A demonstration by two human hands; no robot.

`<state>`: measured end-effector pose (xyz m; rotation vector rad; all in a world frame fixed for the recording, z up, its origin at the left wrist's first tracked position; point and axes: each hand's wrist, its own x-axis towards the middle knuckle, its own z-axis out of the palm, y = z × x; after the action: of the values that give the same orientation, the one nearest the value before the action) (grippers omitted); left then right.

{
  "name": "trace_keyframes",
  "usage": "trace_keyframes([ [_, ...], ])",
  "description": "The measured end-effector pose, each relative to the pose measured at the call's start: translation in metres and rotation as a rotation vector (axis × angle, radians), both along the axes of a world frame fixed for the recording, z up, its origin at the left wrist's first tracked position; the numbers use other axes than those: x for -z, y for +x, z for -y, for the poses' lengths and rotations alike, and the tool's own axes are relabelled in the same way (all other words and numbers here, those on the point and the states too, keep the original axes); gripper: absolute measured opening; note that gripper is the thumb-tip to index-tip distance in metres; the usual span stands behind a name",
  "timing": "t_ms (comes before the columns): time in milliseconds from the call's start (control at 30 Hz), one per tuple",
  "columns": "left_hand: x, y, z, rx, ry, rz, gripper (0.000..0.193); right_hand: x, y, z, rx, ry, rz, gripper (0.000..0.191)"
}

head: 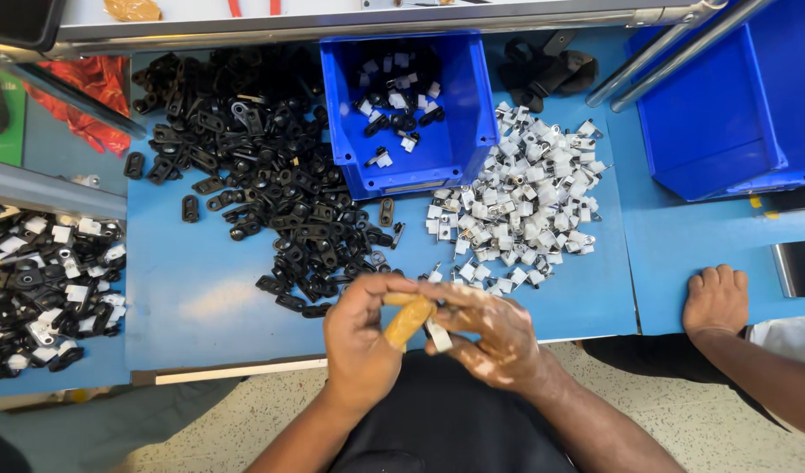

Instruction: The person repeatedly picks up small black and white plastic components from a blue table and presses them together by hand. The person places the assembled units into a blue bin. The person's hands are covered in a white substance.

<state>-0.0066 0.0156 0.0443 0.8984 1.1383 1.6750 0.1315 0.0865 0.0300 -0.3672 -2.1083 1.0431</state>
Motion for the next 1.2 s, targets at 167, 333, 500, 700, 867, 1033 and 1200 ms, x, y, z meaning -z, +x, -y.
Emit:
trace_keyframes([
  [167,0.002,-0.001,0.002,0.211,-0.184,0.334,0.028,0.01,-0.001,0.006,0.117,0.098,-0.168,0.035],
  [333,0.0,0.009,-0.001,0.137,-0.275,0.03,0.021,0.014,0.002,0.008,0.162,0.087,-0.122,0.036],
  [500,-0.008,0.006,0.002,0.237,-0.188,0.188,0.026,0.02,0.004,0.008,0.147,-0.044,-0.257,0.048],
  [700,-0.022,0.007,0.005,0.003,-0.031,-0.583,0.027,0.005,0.0,0.01,0.224,0.074,-0.145,0.048],
  [867,-0.002,-0.014,-0.01,-0.171,-0.125,-1.136,0.025,-0.012,-0.001,-0.019,-0.124,-0.296,0.75,0.036],
  [1033,0.044,-0.026,-0.032,-0.095,-0.235,-1.245,0.016,-0.011,0.001,-0.038,0.243,-0.135,0.589,0.044],
  [1200,0.069,-0.024,-0.043,0.152,-0.253,-1.544,0.02,0.025,-0.009,-0.038,0.108,0.094,0.719,0.046],
])
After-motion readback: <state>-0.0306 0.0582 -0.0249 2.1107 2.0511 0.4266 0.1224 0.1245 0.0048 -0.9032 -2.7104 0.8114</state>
